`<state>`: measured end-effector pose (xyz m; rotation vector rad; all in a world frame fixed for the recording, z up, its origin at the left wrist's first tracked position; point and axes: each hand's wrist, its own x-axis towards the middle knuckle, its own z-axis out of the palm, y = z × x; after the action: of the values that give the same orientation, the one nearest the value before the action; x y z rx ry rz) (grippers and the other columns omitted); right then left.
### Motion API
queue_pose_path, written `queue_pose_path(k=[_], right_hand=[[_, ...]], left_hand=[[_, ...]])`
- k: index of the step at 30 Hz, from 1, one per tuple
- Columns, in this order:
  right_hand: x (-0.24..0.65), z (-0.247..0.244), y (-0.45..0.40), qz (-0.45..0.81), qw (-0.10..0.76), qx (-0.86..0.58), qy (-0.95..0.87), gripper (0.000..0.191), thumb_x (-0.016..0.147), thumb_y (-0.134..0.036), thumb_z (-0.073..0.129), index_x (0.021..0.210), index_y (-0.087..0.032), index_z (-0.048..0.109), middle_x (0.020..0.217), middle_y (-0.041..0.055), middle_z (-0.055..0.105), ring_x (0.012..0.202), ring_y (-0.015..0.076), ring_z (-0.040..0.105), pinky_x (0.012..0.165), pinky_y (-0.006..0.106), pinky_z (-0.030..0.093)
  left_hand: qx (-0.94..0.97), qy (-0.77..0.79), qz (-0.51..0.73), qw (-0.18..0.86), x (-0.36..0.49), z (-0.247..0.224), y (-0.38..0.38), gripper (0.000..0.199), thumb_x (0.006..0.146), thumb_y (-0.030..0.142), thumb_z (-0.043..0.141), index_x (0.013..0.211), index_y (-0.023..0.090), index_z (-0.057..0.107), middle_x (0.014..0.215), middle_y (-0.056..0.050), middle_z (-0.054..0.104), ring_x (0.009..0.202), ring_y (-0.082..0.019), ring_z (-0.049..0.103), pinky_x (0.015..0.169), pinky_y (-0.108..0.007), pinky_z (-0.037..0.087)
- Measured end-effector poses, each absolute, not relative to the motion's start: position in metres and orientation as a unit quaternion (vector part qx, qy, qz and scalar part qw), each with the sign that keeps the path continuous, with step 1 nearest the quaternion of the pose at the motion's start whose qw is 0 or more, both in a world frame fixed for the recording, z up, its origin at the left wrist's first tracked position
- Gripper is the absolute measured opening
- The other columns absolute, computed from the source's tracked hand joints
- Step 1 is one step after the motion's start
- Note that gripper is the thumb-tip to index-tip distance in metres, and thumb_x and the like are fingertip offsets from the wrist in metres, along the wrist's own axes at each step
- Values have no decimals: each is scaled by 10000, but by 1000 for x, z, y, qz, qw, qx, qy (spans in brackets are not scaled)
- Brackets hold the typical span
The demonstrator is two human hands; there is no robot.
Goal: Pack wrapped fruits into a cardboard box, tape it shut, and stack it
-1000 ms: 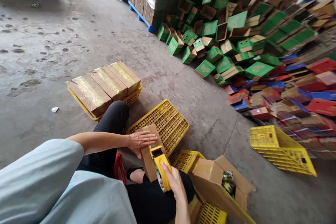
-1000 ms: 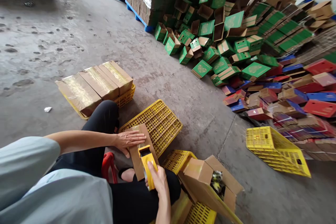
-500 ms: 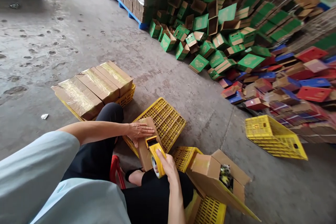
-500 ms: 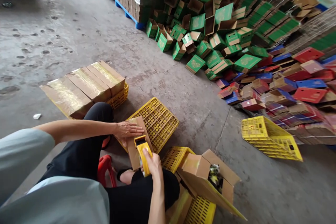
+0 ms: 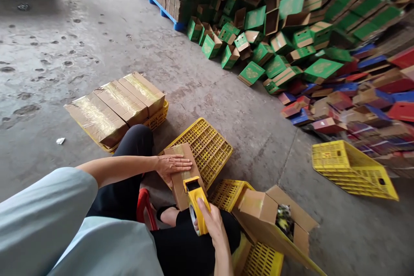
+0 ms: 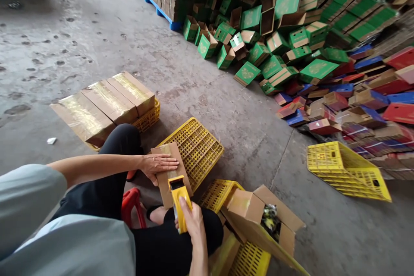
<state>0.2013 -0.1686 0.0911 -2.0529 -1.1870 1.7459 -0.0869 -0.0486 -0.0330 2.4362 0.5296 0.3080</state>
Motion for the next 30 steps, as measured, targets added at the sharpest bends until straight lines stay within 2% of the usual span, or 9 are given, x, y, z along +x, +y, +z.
queue_pose_path(k=[4, 8, 11, 17, 20, 23, 27, 30], right_hand=[[198, 89, -171, 563, 99, -711, -410, 630, 802, -810, 595, 816, -182, 632, 532, 26, 666, 450, 173, 655, 468, 236, 516], [199, 87, -170, 559, 99, -712, -413, 629, 817, -805, 580, 826, -178, 637, 537, 31, 672, 447, 169, 652, 467, 232, 513], [202, 87, -172, 564, 99, -707, -415, 643, 813, -814, 580, 838, -174, 643, 556, 38, 683, 458, 170, 659, 476, 232, 518], [207, 84, -177, 576, 101, -697, -415, 631, 840, -801, 564, 849, -175, 643, 556, 34, 683, 474, 183, 671, 487, 244, 530], [205, 82, -174, 577, 102, -699, -410, 623, 848, -794, 564, 852, -176, 644, 564, 43, 692, 474, 192, 675, 474, 249, 525], [196, 78, -165, 577, 106, -708, -394, 631, 836, -802, 572, 842, -175, 644, 581, 56, 705, 489, 206, 687, 475, 262, 534], [185, 70, -152, 576, 121, -719, -370, 634, 790, -812, 623, 839, -180, 645, 570, 58, 704, 503, 227, 700, 480, 272, 536], [182, 65, -149, 585, 129, -717, -357, 642, 790, -821, 611, 833, -181, 660, 552, 57, 700, 490, 226, 694, 485, 276, 538]], left_hand=[[930, 193, 121, 287, -79, -33, -62, 1058, 869, 765, 544, 1670, 144, 241, 1716, -154, 242, 1597, -345, 209, 1297, -485, 147], [940, 148, 128, 280, -67, -35, -77, 1106, 880, 766, 519, 1684, 112, 134, 1720, -166, 219, 1594, -330, 227, 1294, -458, 172], [940, 143, 120, 286, -62, -36, -80, 1084, 898, 756, 497, 1685, 112, 122, 1721, -158, 220, 1590, -328, 240, 1290, -457, 190], [937, 159, 111, 289, -62, -41, -79, 934, 970, 712, 436, 1687, 176, 171, 1713, -127, 265, 1589, -282, 257, 1296, -413, 180], [937, 141, 142, 286, -63, -45, -69, 822, 1012, 659, 408, 1678, 209, 233, 1672, -126, 367, 1560, -257, 336, 1279, -406, 233], [939, 119, 123, 299, -66, -38, -45, 751, 1013, 640, 425, 1649, 251, 334, 1641, -104, 429, 1538, -253, 381, 1254, -389, 289], [933, 134, 47, 330, -71, -17, -18, 759, 976, 637, 492, 1618, 239, 411, 1657, -86, 401, 1548, -274, 359, 1260, -387, 278], [933, 144, 60, 324, -75, -13, -21, 807, 955, 639, 519, 1626, 210, 391, 1660, -107, 391, 1558, -299, 335, 1275, -419, 245]])
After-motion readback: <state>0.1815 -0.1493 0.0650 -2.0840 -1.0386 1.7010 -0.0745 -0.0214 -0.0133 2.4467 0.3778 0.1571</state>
